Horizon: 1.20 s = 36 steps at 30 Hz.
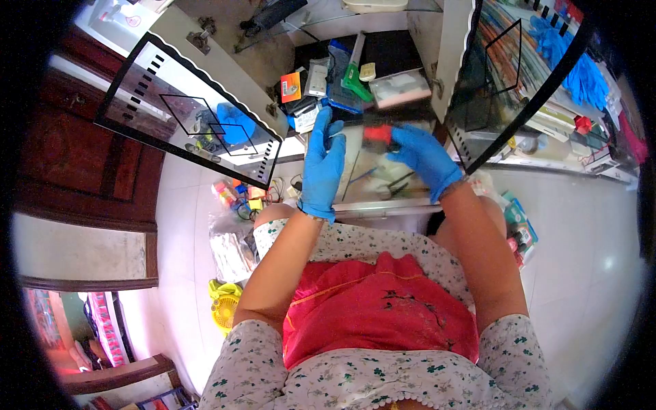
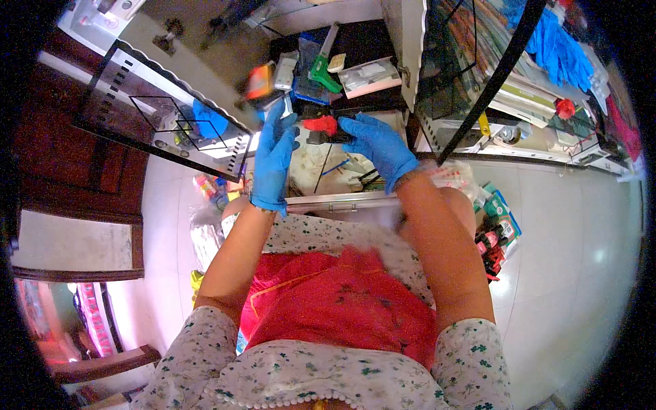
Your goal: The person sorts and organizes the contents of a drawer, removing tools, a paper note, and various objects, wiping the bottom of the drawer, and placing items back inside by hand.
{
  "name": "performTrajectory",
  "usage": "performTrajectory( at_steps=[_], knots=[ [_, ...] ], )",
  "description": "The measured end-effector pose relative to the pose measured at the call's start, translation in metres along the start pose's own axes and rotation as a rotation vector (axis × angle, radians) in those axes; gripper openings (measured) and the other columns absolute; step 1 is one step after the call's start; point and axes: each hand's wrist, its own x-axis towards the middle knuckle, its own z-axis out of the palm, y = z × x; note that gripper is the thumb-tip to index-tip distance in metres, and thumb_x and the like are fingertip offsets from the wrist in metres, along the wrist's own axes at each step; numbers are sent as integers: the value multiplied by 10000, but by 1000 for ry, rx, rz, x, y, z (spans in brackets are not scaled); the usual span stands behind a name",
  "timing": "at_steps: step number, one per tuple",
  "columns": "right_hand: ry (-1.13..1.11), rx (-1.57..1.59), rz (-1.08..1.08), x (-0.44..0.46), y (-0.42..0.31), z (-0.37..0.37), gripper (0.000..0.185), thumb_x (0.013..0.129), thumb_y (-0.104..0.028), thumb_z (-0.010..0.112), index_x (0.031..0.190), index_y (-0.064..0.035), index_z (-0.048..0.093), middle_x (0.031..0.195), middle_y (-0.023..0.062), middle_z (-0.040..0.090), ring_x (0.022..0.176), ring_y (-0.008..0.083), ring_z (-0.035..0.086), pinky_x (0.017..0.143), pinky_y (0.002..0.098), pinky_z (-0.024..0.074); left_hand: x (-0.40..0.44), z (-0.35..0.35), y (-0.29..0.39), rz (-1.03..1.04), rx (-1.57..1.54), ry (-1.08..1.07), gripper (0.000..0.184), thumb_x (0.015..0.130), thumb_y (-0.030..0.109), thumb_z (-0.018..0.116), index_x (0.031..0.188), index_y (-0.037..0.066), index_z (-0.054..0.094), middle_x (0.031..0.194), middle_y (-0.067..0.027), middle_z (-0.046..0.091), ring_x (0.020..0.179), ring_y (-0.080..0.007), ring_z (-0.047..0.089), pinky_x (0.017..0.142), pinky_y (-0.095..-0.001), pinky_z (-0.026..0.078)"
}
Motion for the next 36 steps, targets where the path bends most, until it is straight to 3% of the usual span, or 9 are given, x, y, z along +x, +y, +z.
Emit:
performTrajectory(
  at_steps=[5, 9, 12, 16, 20, 22, 29, 33, 36],
  knots=[
    [81, -8, 95, -6, -13, 6, 376, 763, -305, 618, 1029, -47, 550, 945, 52, 571, 874, 140, 545, 706, 263, 451, -2, -1, 2, 555, 586, 206, 518, 779, -26, 409, 1287, 18, 319, 1226, -131, 444, 1100, -245, 445, 901, -362, 355],
    [84, -190, 24, 0, -3, -1, 364, 775, -331, 596, 1022, -67, 555, 930, 48, 583, 858, 145, 551, 700, 257, 429, -14, 5, 29, 730, 1149, -197, 537, 672, -54, 418, 1207, -8, 416, 1229, -206, 414, 1160, -358, 368, 977, -371, 284],
    [103, 234, 164, -6, -17, 5, 338, 785, -326, 583, 1004, -70, 559, 929, 50, 589, 814, 142, 550, 702, 247, 418, 3, -15, -15, 587, 833, 107, 505, 748, -38, 403, 1250, -3, 368, 1247, -177, 418, 1194, -304, 360, 986, -356, 281],
    [87, 307, 174, -12, -23, 16, 327, 788, -311, 581, 1004, -66, 558, 914, 54, 590, 793, 143, 547, 708, 236, 414, -14, -19, -37, 208, 557, -32, 413, 880, 110, 422, 1271, 1, 347, 1239, -112, 445, 1157, -182, 397, 966, -280, 298],
    [-182, -319, 264, 2, -4, 14, 388, 794, -242, 567, 1108, -24, 498, 986, 43, 565, 888, 123, 520, 749, 228, 411, -21, 9, -41, -306, -150, -68, 387, 855, 219, 527, 1178, 13, 470, 1099, -39, 523, 978, -103, 476, 855, -239, 386],
    [-262, -227, 182, -8, 5, 23, 472, 789, -232, 560, 1184, -2, 441, 1067, 53, 533, 958, 128, 492, 793, 224, 400, -14, 12, -33, -311, -280, 34, 334, 820, 226, 578, 1075, 16, 523, 909, -13, 556, 799, -84, 501, 703, -220, 430],
    [-290, -276, 319, -7, -15, 68, 582, 787, -295, 545, 1283, -53, 361, 1165, 79, 501, 1055, 177, 471, 882, 293, 356, -53, -61, 26, -3, -388, 158, 549, 779, 96, 613, 1236, -12, 328, 1092, -59, 483, 920, -127, 492, 787, -254, 433],
    [-198, -270, 318, -8, -13, 67, 537, 802, -372, 516, 1257, -107, 413, 1138, 51, 513, 1021, 155, 474, 863, 297, 336, -86, -143, 51, 351, 111, 496, 521, 785, 64, 593, 1247, 33, 353, 1098, -42, 489, 951, -122, 485, 798, -233, 413],
    [-155, -249, 343, -6, -6, 63, 497, 810, -381, 508, 1230, -122, 452, 1086, 27, 535, 982, 133, 483, 817, 270, 355, -77, -227, 34, 193, -197, 715, 507, 805, 78, 570, 1255, 15, 346, 1101, -54, 499, 953, -118, 483, 798, -237, 411]
  ],
)
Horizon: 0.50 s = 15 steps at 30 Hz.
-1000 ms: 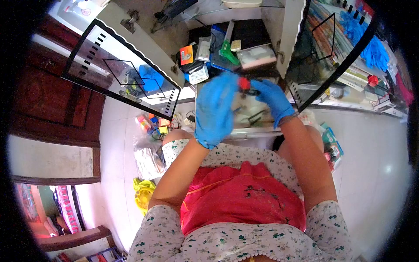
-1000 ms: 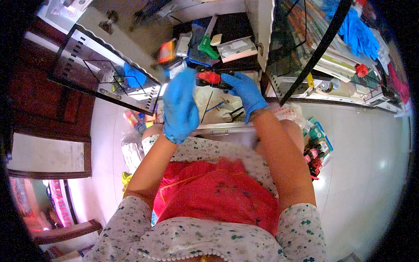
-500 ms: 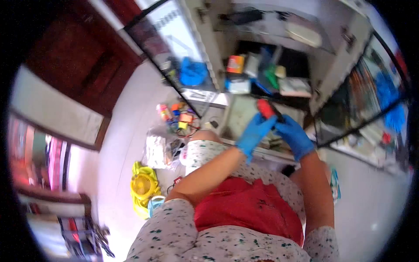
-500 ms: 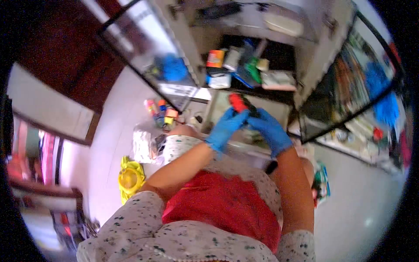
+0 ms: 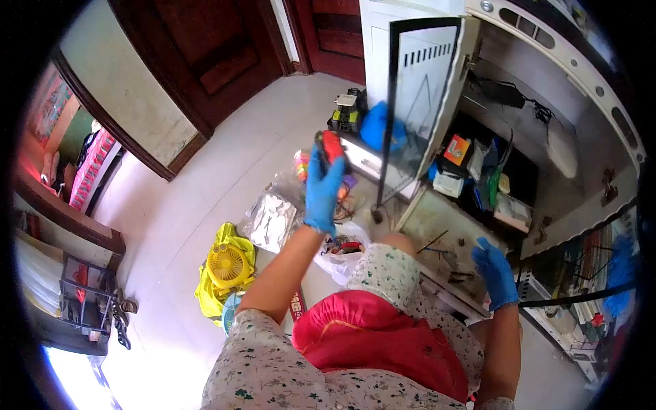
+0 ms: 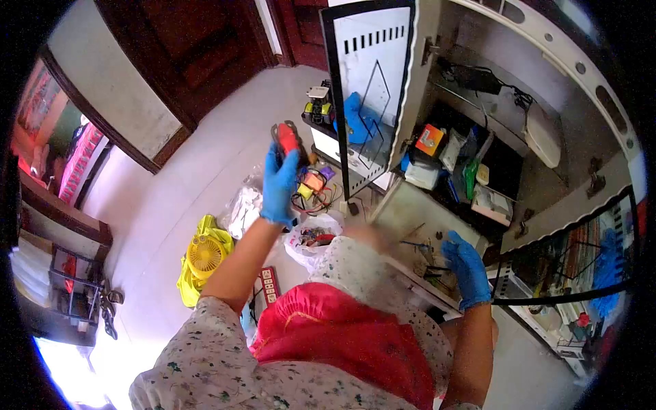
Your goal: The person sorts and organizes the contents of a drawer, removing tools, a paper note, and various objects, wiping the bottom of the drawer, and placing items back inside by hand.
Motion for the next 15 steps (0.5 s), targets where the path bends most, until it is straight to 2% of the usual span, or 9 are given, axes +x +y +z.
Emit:
performTrajectory(
  at_steps=[2, 5, 8, 9, 10, 11, 13, 14, 15],
  knots=[
    [-14, -2, -11, 4, 8, -5, 484, 809, -377, 513, 1213, -113, 471, 1077, 41, 547, 997, 154, 485, 833, 277, 351, 44, -37, -25, -5, -9, 110, 502, 817, 92, 555, 1259, 0, 336, 1106, -59, 497, 952, -120, 482, 799, -236, 412],
    [34, 31, 63, 7, 10, -3, 462, 816, -350, 510, 1209, -109, 473, 1092, 54, 543, 997, 168, 487, 837, 280, 349, 99, -72, -47, -11, 66, 93, 507, 822, 119, 548, 1263, -4, 330, 1086, -67, 510, 926, -124, 493, 783, -238, 420],
    [43, 77, 21, 14, 29, -13, 466, 834, -342, 487, 1215, -73, 457, 1140, 79, 519, 1030, 204, 484, 874, 311, 340, 164, -87, -61, 76, 166, 33, 508, 811, 135, 556, 1254, -2, 347, 1060, -67, 529, 876, -132, 514, 746, -244, 432],
    [25, 118, -25, 20, 32, -16, 476, 846, -345, 469, 1230, -65, 438, 1168, 90, 505, 1048, 217, 483, 882, 329, 336, 191, -95, -74, 69, 285, 8, 513, 806, 162, 560, 1246, -5, 356, 1030, -67, 543, 849, -136, 521, 728, -248, 435],
    [41, 51, 45, 18, 22, -8, 478, 849, -335, 468, 1227, -44, 432, 1182, 109, 496, 1052, 227, 483, 890, 329, 341, 217, -101, -89, 62, 403, -19, 520, 801, 188, 565, 1239, -8, 364, 1000, -67, 556, 821, -140, 528, 709, -252, 438],
    [49, 51, 39, 20, 19, -8, 478, 849, -335, 468, 1227, -44, 432, 1182, 109, 496, 1052, 227, 483, 890, 329, 341, 237, -103, -100, 64, 397, -27, 520, 801, 188, 565, 1239, -8, 364, 1000, -67, 556, 821, -140, 528, 709, -252, 438],
    [92, 99, 120, 25, 21, -10, 478, 846, -322, 471, 1226, -34, 429, 1189, 121, 489, 1050, 228, 487, 876, 320, 354, 278, -103, -122, -67, 621, 120, 462, 800, 247, 543, 1174, -2, 433, 952, -115, 587, 806, -192, 557, 695, -286, 440],
    [53, 144, 85, 27, 26, -16, 459, 850, -297, 467, 1221, -30, 431, 1204, 125, 477, 1044, 227, 492, 871, 315, 364, 298, -107, -132, -91, 751, 86, 400, 800, 294, 509, 1091, 20, 500, 896, -175, 599, 793, -262, 575, 691, -331, 441],
    [60, 149, 77, 28, 25, -14, 459, 850, -297, 467, 1221, -30, 431, 1204, 125, 477, 1044, 227, 492, 871, 315, 364, 314, -106, -143, -85, 749, 77, 400, 800, 294, 509, 1091, 20, 500, 896, -175, 599, 793, -262, 575, 691, -331, 441]
  ],
)
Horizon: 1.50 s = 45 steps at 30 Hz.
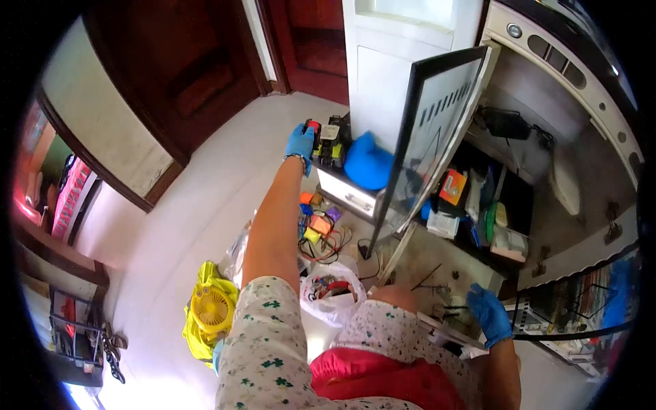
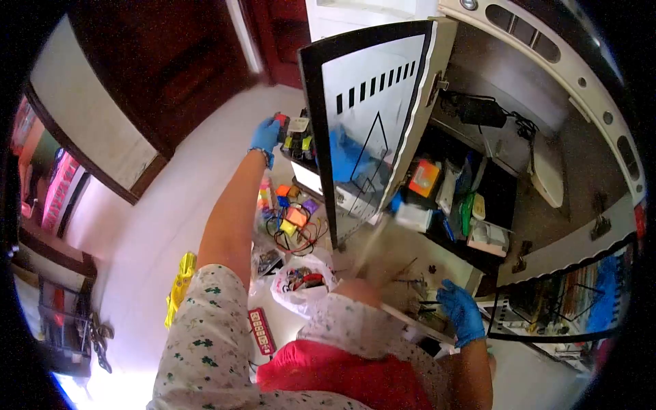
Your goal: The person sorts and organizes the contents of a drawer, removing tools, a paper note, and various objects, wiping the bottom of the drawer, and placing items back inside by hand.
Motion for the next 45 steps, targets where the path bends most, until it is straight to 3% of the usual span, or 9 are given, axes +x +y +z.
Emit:
performTrajectory(
  at_steps=[4, 6, 7, 10, 17, 27, 30, 33, 45],
  knots=[
    [74, 88, 33, 7, 2, 1, 432, 847, -249, 477, 1196, 4, 441, 1189, 123, 487, 1013, 224, 510, 866, 313, 380, 34, 32, -4, 32, -17, 61, 334, 795, 298, 495, 1002, 44, 560, 841, -169, 609, 718, -294, 577, 654, -356, 443],
    [102, 106, -7, 9, 1, 4, 438, 836, -242, 496, 1188, 13, 444, 1176, 121, 495, 993, 226, 520, 846, 314, 397, 35, 40, -1, -122, -225, -36, 309, 844, 275, 480, 1012, 28, 561, 801, -57, 599, 648, -113, 541, 549, -259, 437],
    [81, 120, 45, 10, -3, 4, 439, 828, -240, 513, 1181, 13, 450, 1181, 120, 493, 979, 223, 527, 830, 316, 411, 38, 46, -4, -140, -295, -49, 371, 802, 335, 481, 1050, 72, 562, 908, -163, 615, 810, -305, 588, 711, -365, 450],
    [70, 124, 82, 13, -3, 1, 444, 824, -246, 521, 1181, 10, 452, 1176, 116, 497, 971, 217, 530, 824, 312, 415, 35, 42, -1, 19, 280, 4, 407, 801, 381, 476, 1075, 91, 561, 968, -168, 606, 890, -323, 576, 758, -388, 441],
    [140, 163, 43, 12, -1, 4, 438, 822, -244, 521, 1175, 8, 460, 1131, 109, 522, 963, 201, 533, 821, 302, 412, 51, 47, -27, -181, 138, 132, 402, 813, 366, 436, 1057, 73, 562, 1001, -190, 578, 927, -348, 550, 791, -406, 426],
    [22, 234, -4, 15, 4, -16, 483, 817, -264, 525, 1197, 18, 431, 1151, 111, 502, 1011, 211, 502, 856, 297, 386, 41, 29, -61, 173, 386, 205, 356, 834, 216, 390, 1113, 14, 478, 988, -241, 552, 887, -365, 549, 777, -422, 425],
    [130, 221, -89, -8, 0, -4, 476, 841, -272, 494, 1211, 18, 416, 1223, 134, 456, 1112, 245, 447, 952, 348, 339, 3, 18, -64, 236, 234, 162, 410, 827, 112, 450, 1197, -43, 364, 1126, -207, 469, 1007, -278, 490, 850, -356, 411],
    [141, 220, -105, -22, -16, -7, 462, 850, -288, 476, 1223, -21, 423, 1235, 105, 456, 1151, 235, 415, 1001, 348, 251, -110, -10, -22, 62, -543, -127, 516, 850, 113, 456, 1324, 68, 256, 1305, -114, 344, 1051, -187, 451, 750, -304, 455],
    [209, 391, -384, -50, -46, -42, 361, 870, -262, 400, 1166, -81, 501, 1150, 37, 534, 1041, 150, 485, 859, 244, 334, -357, -67, 43, 167, -83, -156, 469, 831, 9, 345, 1297, 57, 327, 1229, -117, 426, 895, -143, 496, 776, -248, 411]
  ],
)
